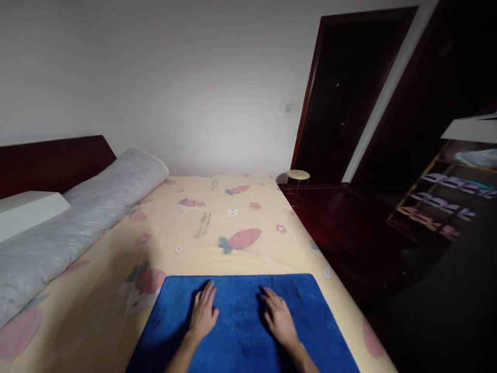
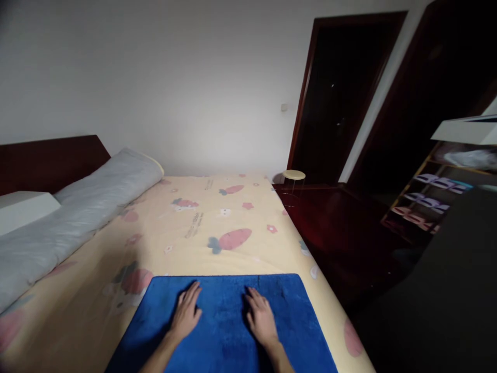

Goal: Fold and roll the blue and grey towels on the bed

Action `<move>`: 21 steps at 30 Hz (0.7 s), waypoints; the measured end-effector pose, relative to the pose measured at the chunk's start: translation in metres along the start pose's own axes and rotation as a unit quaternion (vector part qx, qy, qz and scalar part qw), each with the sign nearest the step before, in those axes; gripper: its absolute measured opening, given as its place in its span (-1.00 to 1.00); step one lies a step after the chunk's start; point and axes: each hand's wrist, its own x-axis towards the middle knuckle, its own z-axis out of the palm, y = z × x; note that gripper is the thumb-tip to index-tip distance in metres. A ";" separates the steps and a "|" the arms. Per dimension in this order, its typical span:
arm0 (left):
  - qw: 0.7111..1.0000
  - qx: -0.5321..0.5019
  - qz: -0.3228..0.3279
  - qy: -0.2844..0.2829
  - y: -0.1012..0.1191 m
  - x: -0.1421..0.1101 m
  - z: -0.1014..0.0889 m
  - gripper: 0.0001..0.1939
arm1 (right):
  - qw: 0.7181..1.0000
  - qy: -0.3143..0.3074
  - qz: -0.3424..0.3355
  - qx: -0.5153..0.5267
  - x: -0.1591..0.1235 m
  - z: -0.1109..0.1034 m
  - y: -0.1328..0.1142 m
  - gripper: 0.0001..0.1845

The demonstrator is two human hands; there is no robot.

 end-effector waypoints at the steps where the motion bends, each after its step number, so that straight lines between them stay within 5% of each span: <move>1: 1.000 -0.023 0.015 -0.010 0.020 0.008 0.010 -0.28 | 1.000 -0.025 -0.006 0.013 0.012 0.008 -0.023 -0.42; 5: 0.996 -0.057 0.035 -0.054 0.060 0.022 0.041 -0.17 | 0.992 -0.113 -0.018 0.054 0.039 0.033 -0.074 -0.32; 8: 0.997 -0.035 0.046 -0.057 0.035 0.017 0.044 -0.20 | 0.990 -0.132 -0.010 0.044 0.043 0.033 -0.061 -0.34; 11: 0.999 0.006 0.001 -0.033 -0.022 0.006 0.031 -0.27 | 0.995 -0.103 0.014 0.006 0.038 0.018 -0.012 -0.38; 16: 0.991 0.069 -0.111 -0.007 -0.119 -0.017 0.000 -0.38 | 0.990 0.028 0.111 -0.081 0.016 -0.005 0.107 -0.39; 19: 0.988 0.068 -0.140 0.002 -0.148 -0.023 -0.010 -0.42 | 0.976 0.071 0.164 -0.124 0.003 -0.011 0.157 -0.37; 21: 0.986 0.065 -0.150 0.012 -0.149 -0.020 -0.011 -0.43 | 0.970 0.077 0.185 -0.139 0.000 -0.013 0.166 -0.37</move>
